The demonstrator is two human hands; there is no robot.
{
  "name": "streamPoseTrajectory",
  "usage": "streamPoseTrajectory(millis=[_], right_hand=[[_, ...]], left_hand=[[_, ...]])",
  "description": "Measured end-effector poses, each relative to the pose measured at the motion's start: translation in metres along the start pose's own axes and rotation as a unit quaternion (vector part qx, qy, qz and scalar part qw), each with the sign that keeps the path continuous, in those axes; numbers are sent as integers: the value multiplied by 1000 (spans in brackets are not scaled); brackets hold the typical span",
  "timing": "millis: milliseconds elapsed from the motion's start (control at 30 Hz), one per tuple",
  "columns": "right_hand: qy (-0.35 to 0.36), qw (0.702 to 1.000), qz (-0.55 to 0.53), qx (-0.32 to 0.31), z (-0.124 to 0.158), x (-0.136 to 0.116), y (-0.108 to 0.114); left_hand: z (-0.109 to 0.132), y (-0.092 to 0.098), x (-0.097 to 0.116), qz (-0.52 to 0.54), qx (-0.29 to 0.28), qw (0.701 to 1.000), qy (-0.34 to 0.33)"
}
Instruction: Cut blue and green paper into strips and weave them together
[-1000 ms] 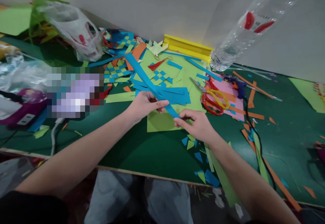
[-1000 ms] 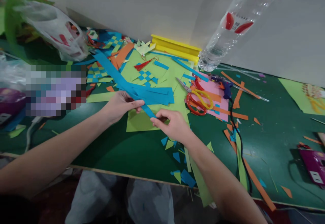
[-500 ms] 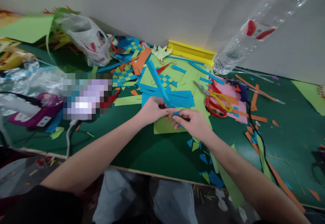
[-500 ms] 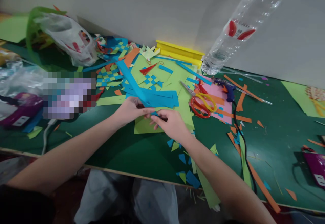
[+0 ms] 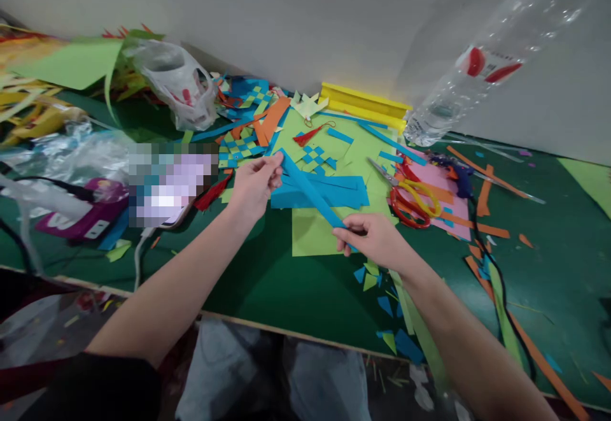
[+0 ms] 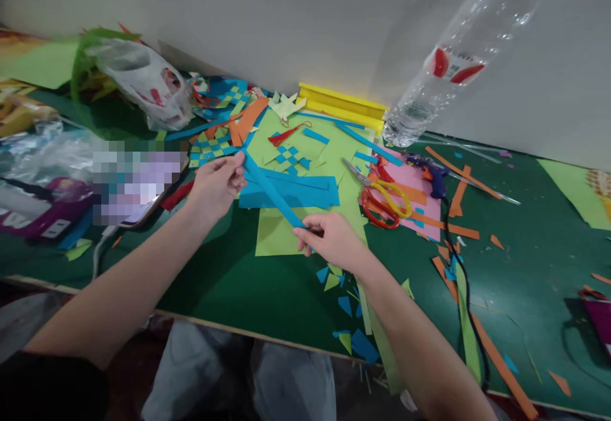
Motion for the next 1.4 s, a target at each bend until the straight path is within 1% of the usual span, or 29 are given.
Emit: streamPoseTrajectory(millis=[67,133,167,233,333,367,433,500,567,633,733,833,933,1000,1100,1167,1233,1267,1300,1400], right_hand=[[8,999,30,8,0,4,6],[16,998,49,32,-1,8,16],[22,997,56,49,-2,10,22],[30,994,63,88,-4,12,33],[38,988,62,136,-6,15,44],[42,986,64,145,-6,16,45],[60,983,83,153,-6,15,43],[98,974,126,158,-5,11,40],[149,954,193,174,-4,7,38],[194,923,269,195,-3,4,37],[228,881,350,220,-3,4,38],[260,852,376,256,0,-1,42],[300,828,368,299,6,-14,44],[321,819,356,314,11,-22,41],[355,810,342,318,19,-32,31],[382,798,341,317,24,-36,24],[405,784,349,316,27,-38,19],[413,777,356,316,28,-38,18],[418,769,365,316,29,-38,17],[433,744,392,325,31,-37,17]], left_hand=[[-8,7,4,6,23,1000,-13],[-14,13,6,0,40,999,-29],[-14,14,8,-9,42,998,-42],[-11,10,8,-33,27,997,-59],[2,-4,0,-83,-25,995,-48],[8,-12,-4,-105,-59,992,-37],[19,-23,-13,-146,-113,983,-19],[24,-28,-18,-165,-143,976,-10],[22,-27,-20,-169,-143,975,-16],[18,-22,-19,-176,-130,975,-36],[13,-19,-16,-198,-121,970,-67],[17,-21,-11,-218,-129,962,-102],[30,-30,-7,-248,-153,946,-143],[43,-39,-7,-275,-191,926,-172],[63,-53,-6,-314,-253,881,-249],[77,-61,-6,-325,-300,841,-310],[89,-66,-7,-334,-338,794,-379],[94,-66,-6,-342,-344,769,-417],[98,-65,-5,-353,-339,743,-456],[106,-62,2,-395,-289,673,-555]])
Point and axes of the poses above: each hand's wrist, its own z-axis away from the middle knuckle, its own y-axis out of the back of the hand, x = y × z, the point moved 9 cm from there along -z, towards the middle knuckle, and after that the axes turned 14 degrees about x, right-handed, at the moved point
